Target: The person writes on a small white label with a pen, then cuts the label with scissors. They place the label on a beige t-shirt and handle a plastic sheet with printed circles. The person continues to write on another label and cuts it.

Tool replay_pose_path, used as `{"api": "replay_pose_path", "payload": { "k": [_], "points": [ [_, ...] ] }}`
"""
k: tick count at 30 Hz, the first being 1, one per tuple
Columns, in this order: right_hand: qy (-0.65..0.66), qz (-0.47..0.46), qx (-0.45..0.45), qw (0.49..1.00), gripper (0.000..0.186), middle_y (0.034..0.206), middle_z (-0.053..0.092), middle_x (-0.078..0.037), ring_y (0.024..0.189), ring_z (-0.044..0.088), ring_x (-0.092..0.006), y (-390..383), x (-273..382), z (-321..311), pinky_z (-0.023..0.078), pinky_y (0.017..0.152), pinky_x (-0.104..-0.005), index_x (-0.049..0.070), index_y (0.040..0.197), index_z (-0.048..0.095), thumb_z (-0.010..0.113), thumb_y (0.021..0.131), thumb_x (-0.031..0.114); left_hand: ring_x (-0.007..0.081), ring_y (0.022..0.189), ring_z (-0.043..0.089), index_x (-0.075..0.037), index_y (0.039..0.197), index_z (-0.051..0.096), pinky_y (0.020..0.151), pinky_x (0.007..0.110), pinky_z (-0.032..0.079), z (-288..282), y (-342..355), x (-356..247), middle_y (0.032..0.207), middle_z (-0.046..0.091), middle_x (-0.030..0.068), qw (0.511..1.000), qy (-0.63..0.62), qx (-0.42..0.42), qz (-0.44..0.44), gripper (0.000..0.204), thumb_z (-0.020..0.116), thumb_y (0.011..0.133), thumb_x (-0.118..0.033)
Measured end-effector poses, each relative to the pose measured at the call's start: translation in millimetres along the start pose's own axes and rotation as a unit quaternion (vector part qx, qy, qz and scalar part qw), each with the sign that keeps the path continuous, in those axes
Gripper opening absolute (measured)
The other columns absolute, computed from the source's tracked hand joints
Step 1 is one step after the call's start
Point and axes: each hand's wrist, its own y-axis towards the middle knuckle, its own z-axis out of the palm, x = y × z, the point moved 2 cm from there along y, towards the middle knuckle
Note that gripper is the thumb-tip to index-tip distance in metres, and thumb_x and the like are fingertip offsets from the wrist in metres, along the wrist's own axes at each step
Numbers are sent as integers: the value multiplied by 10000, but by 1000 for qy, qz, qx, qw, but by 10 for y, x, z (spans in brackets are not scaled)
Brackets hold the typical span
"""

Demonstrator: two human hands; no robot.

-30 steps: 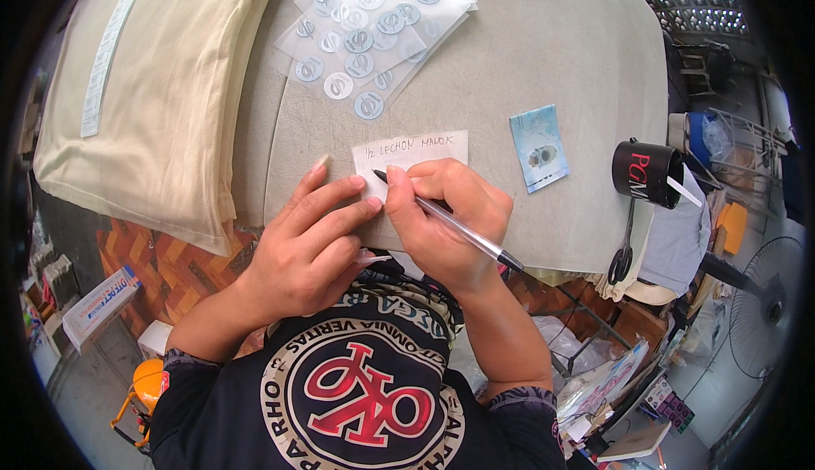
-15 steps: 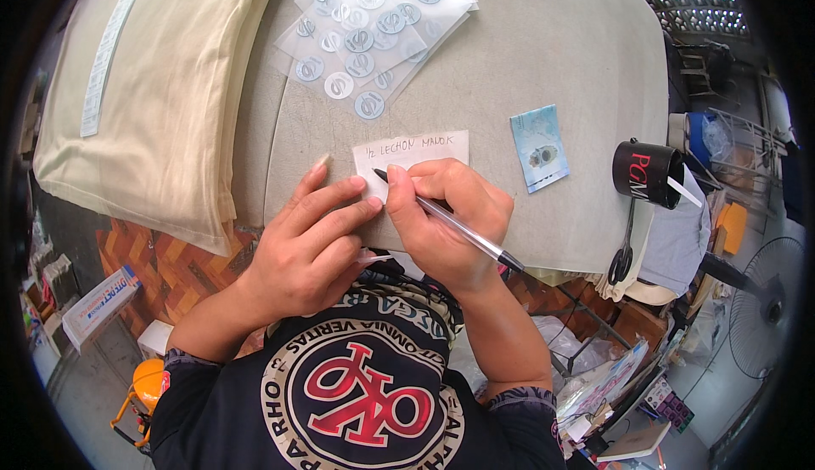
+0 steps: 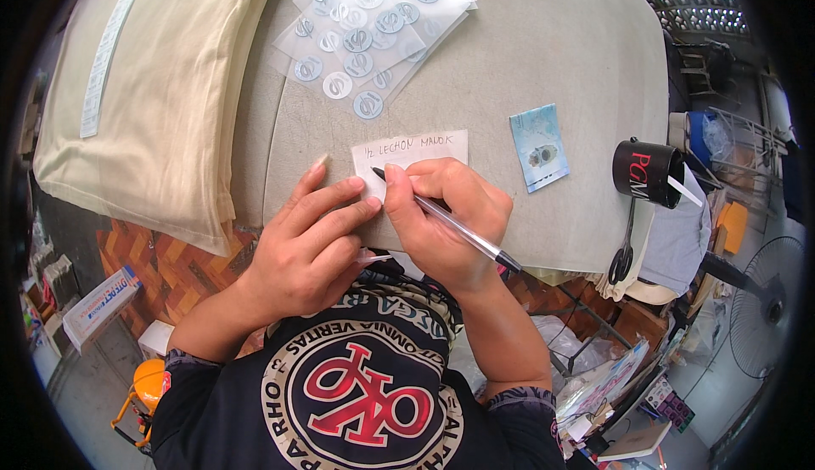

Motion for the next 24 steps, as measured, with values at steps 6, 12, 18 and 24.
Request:
{"api": "replay_pose_path", "payload": {
  "k": [6,12,18,24],
  "points": [
    [-1,0,-5,1000,221,711,688,-95,541,626,-125,8,3,11,473,474,-257,26,739,577,778,799,-45,351,1236,588,-30,788,573,1127,604,380,-3,-1,-3,1204,674,151,1000,-2,2,-1,279,803,667,-130],
    [-17,-16,-2,1000,217,713,689,-85,537,619,-120,3,3,19,476,482,-255,27,742,579,778,804,-35,352,1236,588,-31,785,570,1127,604,380,-5,3,-5,1199,675,150,1000,-1,2,-1,276,802,672,-129],
    [50,62,-45,996,197,718,699,-70,562,604,-69,-40,-37,-57,466,487,-232,23,760,589,769,830,-12,351,1229,592,-31,774,569,1118,602,390,-1,8,-1,1190,679,146,1000,4,1,-2,266,801,679,-121],
    [27,40,-38,998,178,726,705,-80,567,606,-64,-58,-34,-71,466,490,-230,15,772,610,777,829,-6,353,1201,609,-29,775,571,1103,603,405,3,13,-17,1172,686,142,1000,5,-5,-6,267,800,674,-120]
  ]
}}
